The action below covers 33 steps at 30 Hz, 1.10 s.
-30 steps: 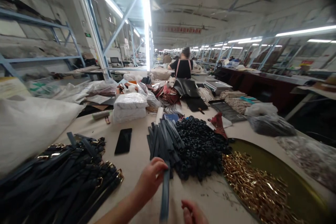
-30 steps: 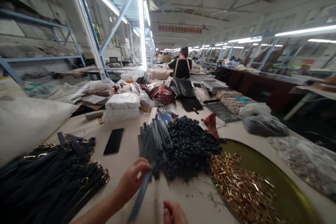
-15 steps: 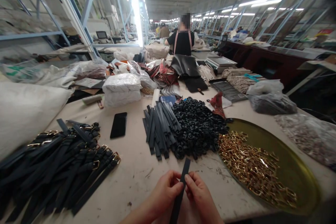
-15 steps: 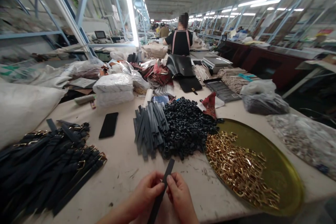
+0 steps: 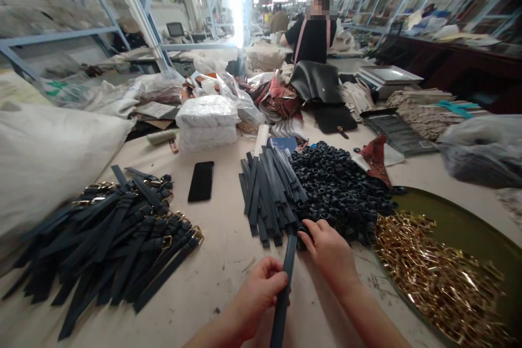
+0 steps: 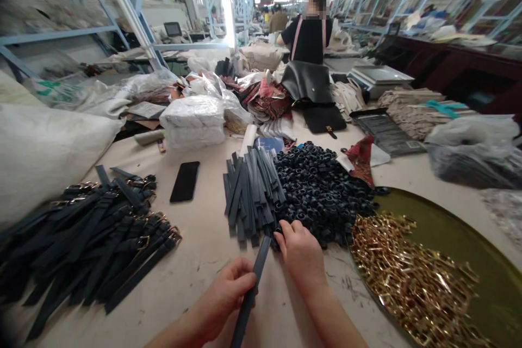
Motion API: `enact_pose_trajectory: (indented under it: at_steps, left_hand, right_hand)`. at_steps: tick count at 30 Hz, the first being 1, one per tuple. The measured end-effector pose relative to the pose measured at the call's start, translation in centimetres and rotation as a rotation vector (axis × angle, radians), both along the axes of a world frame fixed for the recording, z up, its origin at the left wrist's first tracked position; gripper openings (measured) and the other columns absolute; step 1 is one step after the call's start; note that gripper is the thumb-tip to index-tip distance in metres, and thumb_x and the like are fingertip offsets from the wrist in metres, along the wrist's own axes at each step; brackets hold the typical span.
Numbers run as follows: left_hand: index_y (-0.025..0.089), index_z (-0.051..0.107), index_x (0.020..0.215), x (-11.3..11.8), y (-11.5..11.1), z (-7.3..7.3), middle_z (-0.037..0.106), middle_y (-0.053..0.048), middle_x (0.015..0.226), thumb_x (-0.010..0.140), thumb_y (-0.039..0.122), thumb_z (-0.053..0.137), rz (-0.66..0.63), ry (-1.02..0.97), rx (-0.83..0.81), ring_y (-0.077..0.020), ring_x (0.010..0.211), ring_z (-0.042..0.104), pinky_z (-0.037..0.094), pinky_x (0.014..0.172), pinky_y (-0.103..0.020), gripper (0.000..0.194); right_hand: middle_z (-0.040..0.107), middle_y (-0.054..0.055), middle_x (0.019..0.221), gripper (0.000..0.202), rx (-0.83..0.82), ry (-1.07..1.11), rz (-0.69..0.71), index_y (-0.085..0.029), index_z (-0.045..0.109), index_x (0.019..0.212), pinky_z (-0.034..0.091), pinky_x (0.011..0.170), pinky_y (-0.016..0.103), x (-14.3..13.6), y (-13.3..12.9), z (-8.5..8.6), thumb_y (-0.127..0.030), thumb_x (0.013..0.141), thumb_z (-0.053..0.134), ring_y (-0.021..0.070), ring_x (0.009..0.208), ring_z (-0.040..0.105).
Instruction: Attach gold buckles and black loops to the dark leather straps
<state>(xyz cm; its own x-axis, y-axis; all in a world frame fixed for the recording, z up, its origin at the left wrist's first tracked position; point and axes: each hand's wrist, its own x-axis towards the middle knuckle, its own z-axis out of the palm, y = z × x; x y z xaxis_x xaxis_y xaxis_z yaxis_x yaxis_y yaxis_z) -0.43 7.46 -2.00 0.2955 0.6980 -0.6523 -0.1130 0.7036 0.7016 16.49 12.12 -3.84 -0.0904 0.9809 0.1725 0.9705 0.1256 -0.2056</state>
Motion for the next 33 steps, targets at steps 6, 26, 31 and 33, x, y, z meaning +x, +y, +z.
enact_pose_trajectory:
  at_steps: [6,26,31,33]
  left_hand:
    - [0.016,0.045,0.083,-0.4,0.1,-0.1,0.061,-0.002,0.076,0.063,0.017,0.047,-0.024,-0.077,-0.084,-0.0075,0.053,0.051,0.032,0.046,-0.017,0.019]
    - [0.016,0.059,0.103,0.0,-3.8,1.3,0.046,0.003,0.058,0.073,0.019,0.038,-0.409,0.109,0.24,-0.0084,0.049,0.043,0.039,0.047,-0.019,0.036]
    - [0.016,0.06,0.098,0.1,-4.3,1.6,0.047,0.003,0.053,0.073,0.022,0.041,-0.422,0.163,0.157,-0.0071,0.044,0.042,0.036,0.044,-0.018,0.032]
    - [0.015,0.06,0.096,0.1,-4.4,1.5,0.048,0.003,0.052,0.073,0.026,0.043,-0.423,0.176,0.13,-0.0074,0.044,0.042,0.034,0.043,-0.018,0.03]
  right_hand:
    - [0.058,0.006,0.083,0.023,0.0,-0.11,0.059,-0.02,0.058,0.102,0.041,0.061,0.028,-0.2,-1.0,-0.7,-0.024,0.084,0.044,0.0194,0.071,0.056]
    - [0.057,-0.001,0.063,0.031,-0.619,1.745,-0.433,-0.018,0.063,0.094,0.037,0.048,0.022,-1.2,-10.7,0.0,-0.032,0.067,0.059,0.0098,0.05,0.045]
    - [0.057,-0.001,0.065,0.035,-0.648,1.844,-0.415,-0.017,0.061,0.097,0.038,0.05,0.022,-1.2,-11.3,0.6,-0.022,0.062,0.059,0.0099,0.051,0.047]
    - [0.057,-0.001,0.065,0.035,-0.654,1.867,-0.408,-0.018,0.061,0.098,0.038,0.049,0.023,-1.2,-11.5,0.4,-0.026,0.064,0.06,0.0099,0.051,0.047]
